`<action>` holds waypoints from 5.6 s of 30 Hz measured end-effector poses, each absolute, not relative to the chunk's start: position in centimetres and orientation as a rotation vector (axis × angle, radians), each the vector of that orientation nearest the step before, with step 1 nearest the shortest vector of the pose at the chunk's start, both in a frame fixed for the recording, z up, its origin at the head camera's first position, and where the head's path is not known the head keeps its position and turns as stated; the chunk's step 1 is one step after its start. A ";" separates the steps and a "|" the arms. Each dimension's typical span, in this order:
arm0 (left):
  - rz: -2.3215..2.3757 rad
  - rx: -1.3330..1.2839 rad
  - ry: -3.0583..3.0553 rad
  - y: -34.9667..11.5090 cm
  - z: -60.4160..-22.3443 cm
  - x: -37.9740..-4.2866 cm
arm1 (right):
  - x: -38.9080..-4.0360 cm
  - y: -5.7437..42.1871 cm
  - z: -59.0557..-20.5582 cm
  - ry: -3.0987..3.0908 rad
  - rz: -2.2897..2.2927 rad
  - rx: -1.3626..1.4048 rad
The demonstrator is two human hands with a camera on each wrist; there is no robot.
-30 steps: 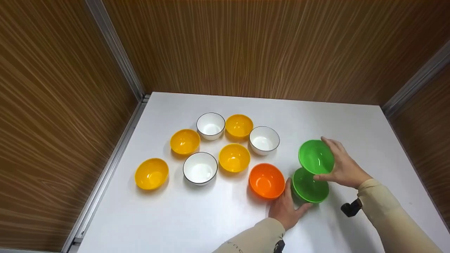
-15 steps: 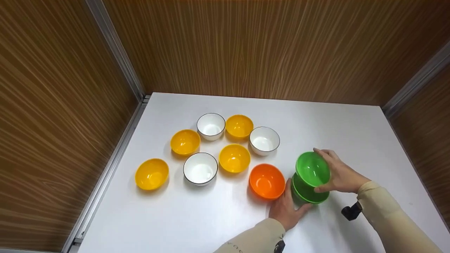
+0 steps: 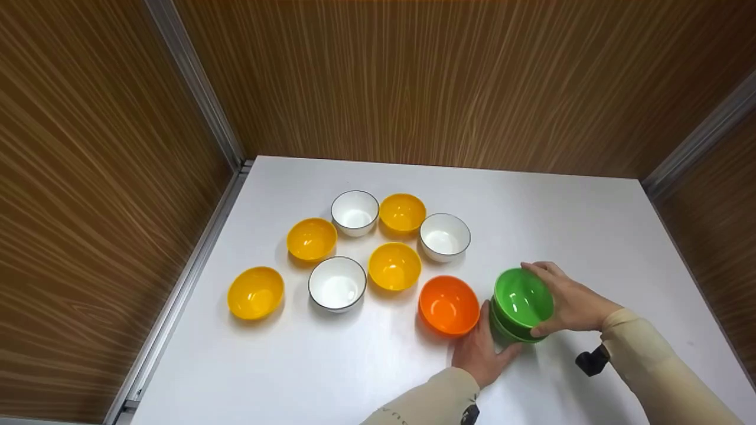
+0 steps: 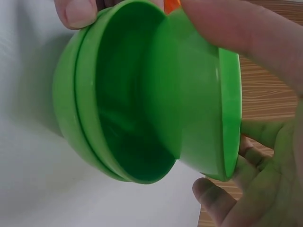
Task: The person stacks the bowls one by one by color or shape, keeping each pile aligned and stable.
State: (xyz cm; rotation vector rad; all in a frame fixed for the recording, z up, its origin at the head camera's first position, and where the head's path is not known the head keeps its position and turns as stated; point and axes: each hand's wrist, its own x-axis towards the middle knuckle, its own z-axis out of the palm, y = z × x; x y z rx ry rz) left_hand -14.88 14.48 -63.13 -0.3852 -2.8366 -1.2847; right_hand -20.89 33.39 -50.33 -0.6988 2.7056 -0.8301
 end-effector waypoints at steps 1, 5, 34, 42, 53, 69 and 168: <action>-1.285 -0.384 -2.839 14.5 -63.1 -14.9 | -20.9 33.4 -50.4 2.706 -0.826 -0.705; -1.280 -0.380 -2.846 14.5 -63.1 -14.9 | -20.8 33.5 -50.5 2.705 -0.815 -0.729; -1.294 -0.384 -2.848 14.6 -63.1 -14.9 | -20.2 33.8 -52.5 2.693 -0.890 -0.763; -1.287 -0.389 -2.844 14.6 -63.1 -14.9 | -20.0 33.7 -53.1 2.689 -0.912 -0.741; -1.285 -0.377 -2.851 14.6 -63.1 -14.9 | -19.9 33.7 -53.2 2.685 -0.893 -0.733; -1.323 -0.371 -2.873 14.4 -63.1 -14.7 | -19.6 33.6 -53.1 2.640 -0.914 -0.752; -1.346 0.344 -2.401 -13.8 -63.3 -19.1 | -27.5 22.5 -46.8 2.701 -1.076 -0.132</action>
